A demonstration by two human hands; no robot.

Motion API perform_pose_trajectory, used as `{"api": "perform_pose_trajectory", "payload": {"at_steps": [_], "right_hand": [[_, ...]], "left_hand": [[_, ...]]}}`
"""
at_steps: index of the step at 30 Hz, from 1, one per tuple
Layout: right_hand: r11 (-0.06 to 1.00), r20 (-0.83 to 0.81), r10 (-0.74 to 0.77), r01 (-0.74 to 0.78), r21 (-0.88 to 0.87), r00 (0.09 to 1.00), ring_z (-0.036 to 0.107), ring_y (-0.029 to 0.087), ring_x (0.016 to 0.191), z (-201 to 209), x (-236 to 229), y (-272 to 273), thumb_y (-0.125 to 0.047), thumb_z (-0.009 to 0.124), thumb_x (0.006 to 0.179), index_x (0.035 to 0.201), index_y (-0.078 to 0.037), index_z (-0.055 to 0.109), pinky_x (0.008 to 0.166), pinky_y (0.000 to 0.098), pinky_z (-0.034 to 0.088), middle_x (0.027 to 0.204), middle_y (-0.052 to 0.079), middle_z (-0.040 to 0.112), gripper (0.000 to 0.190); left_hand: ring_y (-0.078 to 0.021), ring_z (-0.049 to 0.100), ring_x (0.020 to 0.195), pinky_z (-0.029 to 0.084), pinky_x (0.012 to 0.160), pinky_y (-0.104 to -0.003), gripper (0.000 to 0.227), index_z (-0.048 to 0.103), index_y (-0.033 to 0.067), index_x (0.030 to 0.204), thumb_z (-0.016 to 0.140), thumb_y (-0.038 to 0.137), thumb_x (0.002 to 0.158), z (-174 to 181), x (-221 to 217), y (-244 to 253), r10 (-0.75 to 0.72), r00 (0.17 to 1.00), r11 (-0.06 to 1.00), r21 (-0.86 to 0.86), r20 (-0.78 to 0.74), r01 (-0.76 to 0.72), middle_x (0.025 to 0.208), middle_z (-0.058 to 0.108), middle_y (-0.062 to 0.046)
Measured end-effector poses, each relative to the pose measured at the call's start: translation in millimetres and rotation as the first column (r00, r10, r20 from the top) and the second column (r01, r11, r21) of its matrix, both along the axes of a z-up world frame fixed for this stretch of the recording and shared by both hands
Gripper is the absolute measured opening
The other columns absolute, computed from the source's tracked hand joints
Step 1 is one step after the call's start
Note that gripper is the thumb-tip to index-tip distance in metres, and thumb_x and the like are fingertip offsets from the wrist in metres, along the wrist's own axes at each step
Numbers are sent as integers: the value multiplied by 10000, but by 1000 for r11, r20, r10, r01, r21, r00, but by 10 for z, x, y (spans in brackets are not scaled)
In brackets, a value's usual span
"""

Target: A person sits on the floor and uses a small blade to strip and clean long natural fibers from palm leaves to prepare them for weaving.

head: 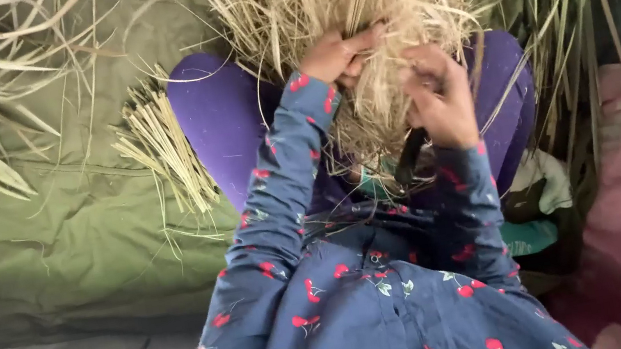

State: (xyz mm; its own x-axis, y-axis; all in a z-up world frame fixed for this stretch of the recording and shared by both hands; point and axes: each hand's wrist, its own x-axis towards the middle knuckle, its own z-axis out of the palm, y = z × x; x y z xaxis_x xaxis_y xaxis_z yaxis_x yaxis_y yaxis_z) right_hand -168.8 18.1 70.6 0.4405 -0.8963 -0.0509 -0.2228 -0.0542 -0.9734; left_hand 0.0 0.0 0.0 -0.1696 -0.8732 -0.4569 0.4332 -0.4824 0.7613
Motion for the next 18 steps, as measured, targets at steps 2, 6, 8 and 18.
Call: {"api": "perform_pose_trajectory", "payload": {"at_steps": [2, 6, 8, 18], "right_hand": [[988, 126, -75, 57, 142, 989, 349, 54, 371, -8, -75, -10, -30, 520, 797, 956, -64, 489, 315, 171, 277, 587, -29, 438, 165], [947, 200, -148, 80, 312, 968, 364, 36, 393, -50, -157, -97, -15, 518, 799, 829, -88, 500, 355, 153, 312, 548, -37, 446, 81], [939, 180, -168, 101, 330, 969, 357, 36, 388, -141, -176, -135, -17, 526, 796, 813, -94, 494, 346, 153, 302, 574, -40, 451, 85], [765, -113, -330, 195, -614, 937, 424, 203, 722, -79, 388, 273, -158, 620, 743, 1105, 1, 380, 590, 312, 395, 947, 140, 379, 462]], "left_hand": [[-57, 218, 298, 156, 281, -209, 182, 540, 154, 901, 550, 290, 779, -100, 36, -5, -11, 999, 998, -63, 33, 13, 402, 332, 59], [-57, 229, 299, 179, 261, -188, 303, 542, 194, 1120, 517, 251, 823, -128, 192, 85, 110, 988, 990, -99, 112, -99, 439, 388, 41], [-61, 257, 294, 213, 251, -192, 277, 550, 186, 1111, 482, 232, 846, -145, 262, 168, 149, 967, 983, -141, 204, -122, 444, 400, 36], [-90, 465, 359, 356, 343, -197, 288, 434, 23, 1127, 392, 97, 852, 383, 46, 527, 535, 766, 812, -468, 358, -349, 528, 485, -16]]}}
